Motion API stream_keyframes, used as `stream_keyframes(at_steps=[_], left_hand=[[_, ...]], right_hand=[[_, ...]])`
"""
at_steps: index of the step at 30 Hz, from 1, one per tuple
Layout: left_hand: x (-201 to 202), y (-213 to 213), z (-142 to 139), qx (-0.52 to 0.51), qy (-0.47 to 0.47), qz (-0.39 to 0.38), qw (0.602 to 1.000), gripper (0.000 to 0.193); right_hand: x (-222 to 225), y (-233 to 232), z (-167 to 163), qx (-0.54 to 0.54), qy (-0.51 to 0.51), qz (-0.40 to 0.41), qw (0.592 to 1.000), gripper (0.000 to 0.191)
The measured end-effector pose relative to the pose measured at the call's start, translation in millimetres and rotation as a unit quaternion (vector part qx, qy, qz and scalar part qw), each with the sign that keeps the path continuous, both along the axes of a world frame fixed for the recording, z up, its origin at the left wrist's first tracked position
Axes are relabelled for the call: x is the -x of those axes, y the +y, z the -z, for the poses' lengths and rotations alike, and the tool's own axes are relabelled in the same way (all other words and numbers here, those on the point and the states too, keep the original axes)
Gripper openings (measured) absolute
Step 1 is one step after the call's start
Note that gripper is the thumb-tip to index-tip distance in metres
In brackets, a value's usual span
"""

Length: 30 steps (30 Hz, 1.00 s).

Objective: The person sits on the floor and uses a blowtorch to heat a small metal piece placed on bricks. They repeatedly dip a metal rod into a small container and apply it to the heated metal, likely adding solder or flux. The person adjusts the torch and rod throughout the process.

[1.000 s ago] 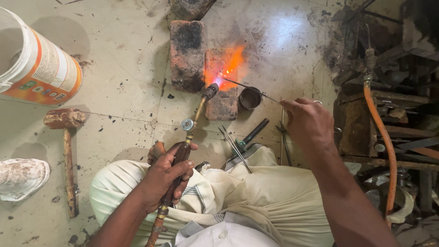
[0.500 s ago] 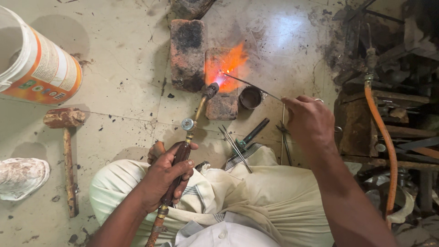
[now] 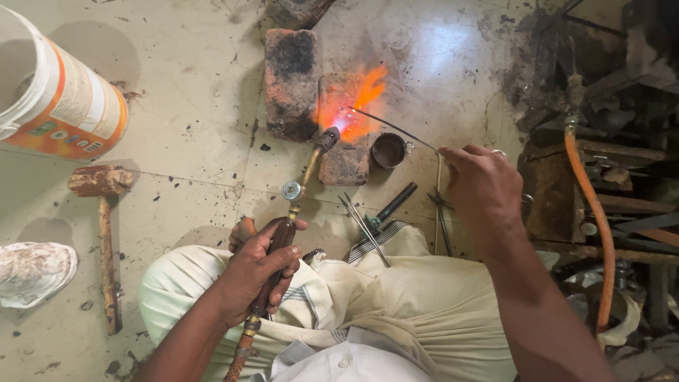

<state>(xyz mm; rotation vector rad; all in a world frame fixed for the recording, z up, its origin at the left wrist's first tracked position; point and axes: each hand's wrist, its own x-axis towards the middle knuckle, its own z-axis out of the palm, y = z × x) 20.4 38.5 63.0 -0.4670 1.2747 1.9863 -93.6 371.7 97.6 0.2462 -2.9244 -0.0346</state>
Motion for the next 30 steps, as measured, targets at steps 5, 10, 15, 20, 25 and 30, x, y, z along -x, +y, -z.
stream_keyframes(at_steps=[5, 10, 15, 20, 25, 30], left_hand=[[0.3, 0.7, 0.3, -0.007, -0.003, -0.001, 1.000, 0.045], [0.3, 0.9, 0.3, 0.002, -0.003, -0.002, 1.000, 0.045], [-0.1, 1.5, -0.5, 0.005, -0.002, 0.004, 1.000, 0.046], [-1.4, 0.1, 0.1, -0.004, -0.008, -0.008, 1.000, 0.045], [-0.2, 1.1, 1.9, -0.006, -0.001, -0.003, 1.000, 0.045], [-0.6, 2.1, 1.9, 0.000, 0.000, -0.001, 1.000, 0.044]], right_hand=[[-2.8, 0.6, -4.8, 0.015, -0.011, -0.013, 1.000, 0.022], [-5.4, 2.5, -8.8, 0.003, -0.011, -0.004, 1.000, 0.028], [1.4, -0.7, -3.9, -0.016, -0.023, -0.008, 1.000, 0.031], [-2.5, 5.9, -3.6, -0.011, -0.033, 0.014, 0.999, 0.029], [-2.5, 6.7, -2.3, -0.011, -0.016, -0.010, 1.000, 0.029], [-4.0, 6.0, -2.5, 0.013, -0.021, -0.007, 1.000, 0.027]])
